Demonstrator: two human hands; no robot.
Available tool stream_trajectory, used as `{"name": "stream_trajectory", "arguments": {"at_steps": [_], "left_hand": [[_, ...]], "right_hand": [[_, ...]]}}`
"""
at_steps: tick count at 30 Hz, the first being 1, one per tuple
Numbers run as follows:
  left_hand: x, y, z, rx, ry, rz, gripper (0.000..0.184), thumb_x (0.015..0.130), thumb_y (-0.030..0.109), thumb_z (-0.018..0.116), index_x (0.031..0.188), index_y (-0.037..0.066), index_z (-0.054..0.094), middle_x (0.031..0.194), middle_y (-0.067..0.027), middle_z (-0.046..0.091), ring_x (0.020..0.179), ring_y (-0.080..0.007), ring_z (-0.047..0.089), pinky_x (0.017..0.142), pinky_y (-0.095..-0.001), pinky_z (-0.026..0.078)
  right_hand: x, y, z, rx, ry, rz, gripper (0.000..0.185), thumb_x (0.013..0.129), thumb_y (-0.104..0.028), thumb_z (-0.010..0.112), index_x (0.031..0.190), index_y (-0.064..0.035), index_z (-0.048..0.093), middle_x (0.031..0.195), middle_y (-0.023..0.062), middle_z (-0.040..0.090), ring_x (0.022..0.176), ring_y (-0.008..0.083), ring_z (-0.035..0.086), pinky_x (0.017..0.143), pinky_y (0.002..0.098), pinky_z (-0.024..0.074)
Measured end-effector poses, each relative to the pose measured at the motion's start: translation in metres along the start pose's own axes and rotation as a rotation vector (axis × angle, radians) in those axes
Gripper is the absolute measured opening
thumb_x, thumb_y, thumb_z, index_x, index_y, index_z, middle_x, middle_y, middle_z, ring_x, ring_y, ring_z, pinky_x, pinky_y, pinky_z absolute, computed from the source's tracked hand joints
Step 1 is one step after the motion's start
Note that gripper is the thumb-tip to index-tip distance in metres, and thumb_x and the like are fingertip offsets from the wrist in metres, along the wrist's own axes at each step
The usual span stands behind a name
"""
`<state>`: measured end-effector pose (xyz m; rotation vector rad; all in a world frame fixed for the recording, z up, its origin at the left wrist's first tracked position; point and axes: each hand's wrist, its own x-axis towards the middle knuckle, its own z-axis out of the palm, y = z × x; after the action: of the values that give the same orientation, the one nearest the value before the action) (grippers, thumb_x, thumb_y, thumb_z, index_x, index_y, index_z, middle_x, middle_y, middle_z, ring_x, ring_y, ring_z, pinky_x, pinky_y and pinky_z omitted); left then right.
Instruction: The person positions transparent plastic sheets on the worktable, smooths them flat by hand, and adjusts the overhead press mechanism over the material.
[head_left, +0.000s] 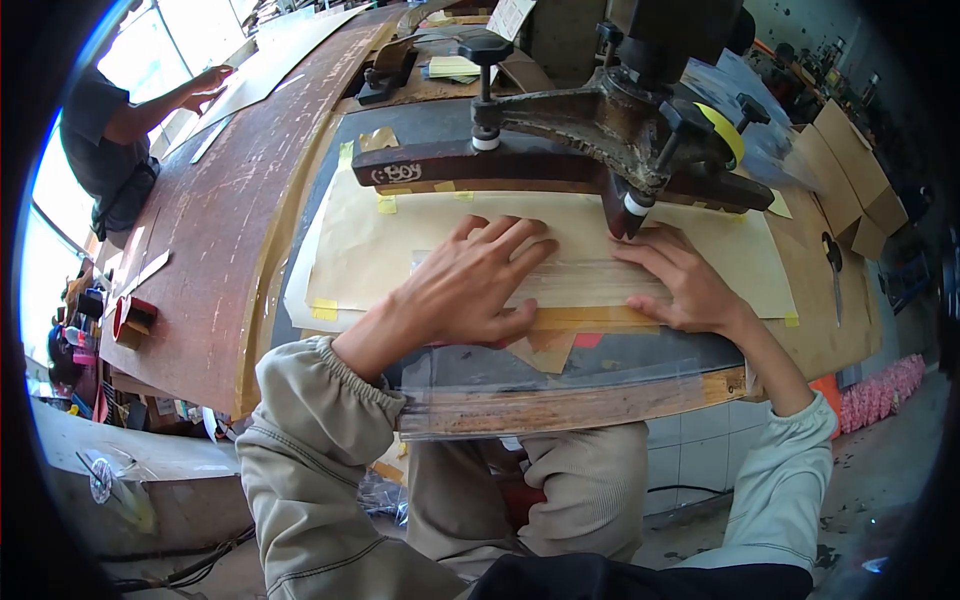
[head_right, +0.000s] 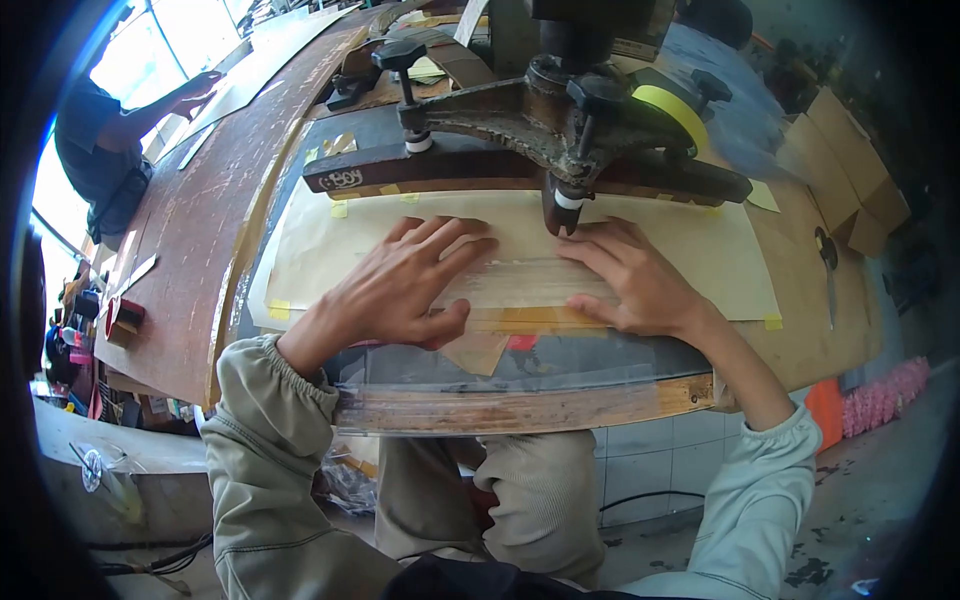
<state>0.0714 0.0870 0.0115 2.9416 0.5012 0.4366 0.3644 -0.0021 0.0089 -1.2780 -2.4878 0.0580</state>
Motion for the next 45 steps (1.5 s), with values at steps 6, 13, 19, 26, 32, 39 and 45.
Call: {"name": "stream_trajectory", "arguments": {"at_steps": [6,13,19,26,32,39,45], "left_hand": [[-0.002,-0.004,0.003,0.048,0.019,0.023,0.062,0.077,0.037,0.051,0.128,0.003,0.050,0.133,-0.0198,0.048,0.117,-0.0350,0.050,0.097,-0.0488,0.039],[-0.003,-0.003,0.007,0.080,0.066,0.046,0.060,0.077,0.038,0.051,0.126,0.002,0.050,0.126,-0.0207,0.050,0.111,-0.0347,0.050,0.091,-0.0485,0.040],[-0.001,-0.003,0.009,0.100,0.096,0.062,0.055,0.077,0.037,0.051,0.119,0.002,0.050,0.122,-0.0202,0.051,0.106,-0.0342,0.051,0.088,-0.0484,0.041],[-0.001,-0.003,0.010,0.107,0.099,0.068,0.053,0.078,0.036,0.052,0.118,0.003,0.049,0.122,-0.0203,0.050,0.106,-0.0346,0.051,0.088,-0.0487,0.041],[0.000,-0.004,0.010,0.104,0.106,0.070,0.053,0.077,0.036,0.052,0.119,0.003,0.048,0.122,-0.0208,0.050,0.106,-0.0353,0.051,0.089,-0.0491,0.041],[0.003,-0.002,0.007,0.101,0.064,0.057,0.058,0.077,0.038,0.052,0.121,0.000,0.048,0.118,-0.0205,0.051,0.106,-0.0349,0.050,0.088,-0.0483,0.041],[0.001,-0.003,0.006,0.092,0.089,0.080,0.056,0.079,0.039,0.055,0.118,-0.002,0.049,0.114,-0.0205,0.053,0.106,-0.0343,0.052,0.088,-0.0464,0.042]], "right_hand": [[0.022,-0.028,0.014,-0.136,-0.094,0.035,0.063,0.090,-0.043,0.059,0.136,-0.0022,0.046,0.147,0.0222,0.037,0.130,0.0396,0.041,0.108,0.0474,0.0323],[0.038,-0.041,0.023,-0.120,-0.163,0.266,0.067,0.096,-0.056,0.041,0.144,-0.0094,0.035,0.154,0.0255,0.022,0.139,0.0467,0.023,0.110,0.0579,0.0214],[0.043,-0.039,0.028,-0.037,-0.155,0.339,0.063,0.097,-0.054,0.039,0.144,-0.0118,0.033,0.154,0.0248,0.022,0.140,0.0477,0.021,0.109,0.0594,0.0189],[0.048,-0.043,0.028,-0.054,-0.173,0.396,0.063,0.096,-0.054,0.041,0.145,-0.0152,0.031,0.156,0.0235,0.020,0.139,0.0487,0.023,0.108,0.0613,0.0191],[0.049,-0.040,0.032,-0.049,-0.157,0.404,0.064,0.095,-0.055,0.042,0.146,-0.0169,0.030,0.155,0.0239,0.022,0.136,0.0490,0.030,0.107,0.0620,0.0198],[0.049,-0.033,0.031,-0.011,-0.134,0.203,0.063,0.097,-0.048,0.043,0.148,-0.0126,0.031,0.153,0.0131,0.033,0.138,0.0386,0.034,0.107,0.0579,0.0255],[0.048,-0.033,0.030,0.084,-0.058,0.099,0.057,0.096,-0.035,0.051,0.142,-0.0035,0.042,0.149,0.0151,0.041,0.141,0.0302,0.033,0.112,0.0423,0.0322]]}}
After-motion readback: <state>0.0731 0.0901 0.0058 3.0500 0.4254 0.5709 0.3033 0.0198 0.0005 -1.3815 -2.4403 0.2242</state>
